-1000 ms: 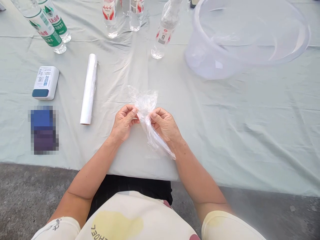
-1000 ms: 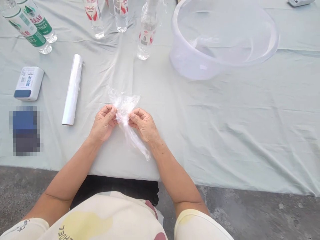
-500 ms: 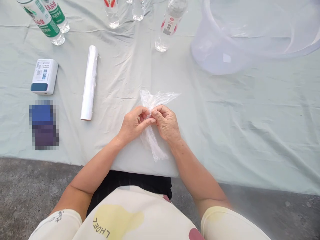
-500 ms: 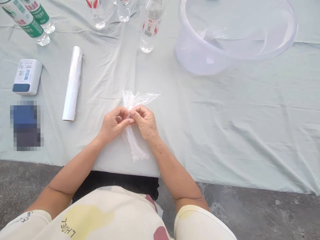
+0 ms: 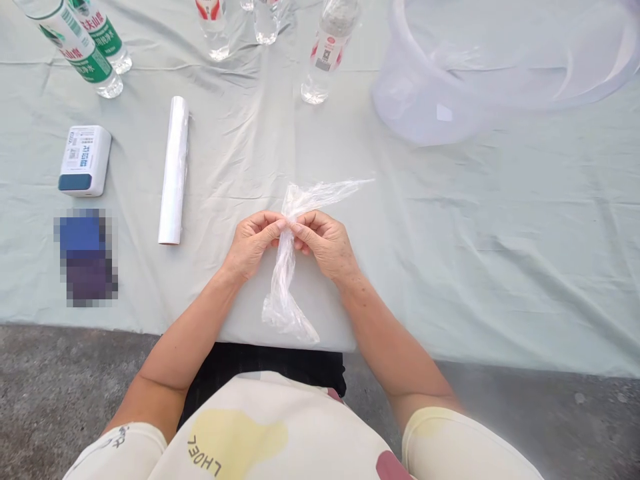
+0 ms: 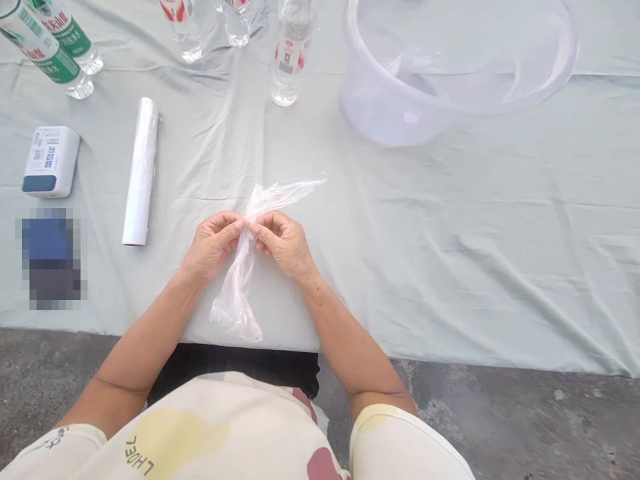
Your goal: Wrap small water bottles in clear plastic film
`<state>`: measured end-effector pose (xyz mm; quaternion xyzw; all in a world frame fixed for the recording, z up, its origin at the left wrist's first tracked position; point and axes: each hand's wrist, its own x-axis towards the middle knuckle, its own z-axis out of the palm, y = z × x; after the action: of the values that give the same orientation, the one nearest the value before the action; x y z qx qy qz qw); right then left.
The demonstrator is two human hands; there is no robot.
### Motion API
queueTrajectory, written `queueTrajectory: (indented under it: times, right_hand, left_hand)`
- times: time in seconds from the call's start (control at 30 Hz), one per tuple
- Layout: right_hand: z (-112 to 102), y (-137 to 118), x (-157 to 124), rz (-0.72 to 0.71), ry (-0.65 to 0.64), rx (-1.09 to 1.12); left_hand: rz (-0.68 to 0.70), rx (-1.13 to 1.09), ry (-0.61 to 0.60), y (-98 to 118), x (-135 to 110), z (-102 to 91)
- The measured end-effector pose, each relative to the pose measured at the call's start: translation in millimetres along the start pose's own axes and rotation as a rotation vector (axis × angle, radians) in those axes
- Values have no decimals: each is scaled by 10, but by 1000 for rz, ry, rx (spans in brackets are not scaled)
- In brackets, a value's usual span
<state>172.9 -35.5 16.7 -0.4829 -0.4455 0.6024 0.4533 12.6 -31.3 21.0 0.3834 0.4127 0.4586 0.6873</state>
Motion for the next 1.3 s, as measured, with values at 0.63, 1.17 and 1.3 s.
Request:
queueTrajectory:
  times: [0.63,1.17,1.3]
  right_hand:
    - [-39,-52,60,3,139,159]
    - [-105,-64,72,15,180,108]
    - [-154,-65,97,21,175,55]
  left_hand:
    - [-95,169,-78,99,-22,-45]
    - [71,93,232,86,36,-92]
    - [17,39,277,110,59,-135]
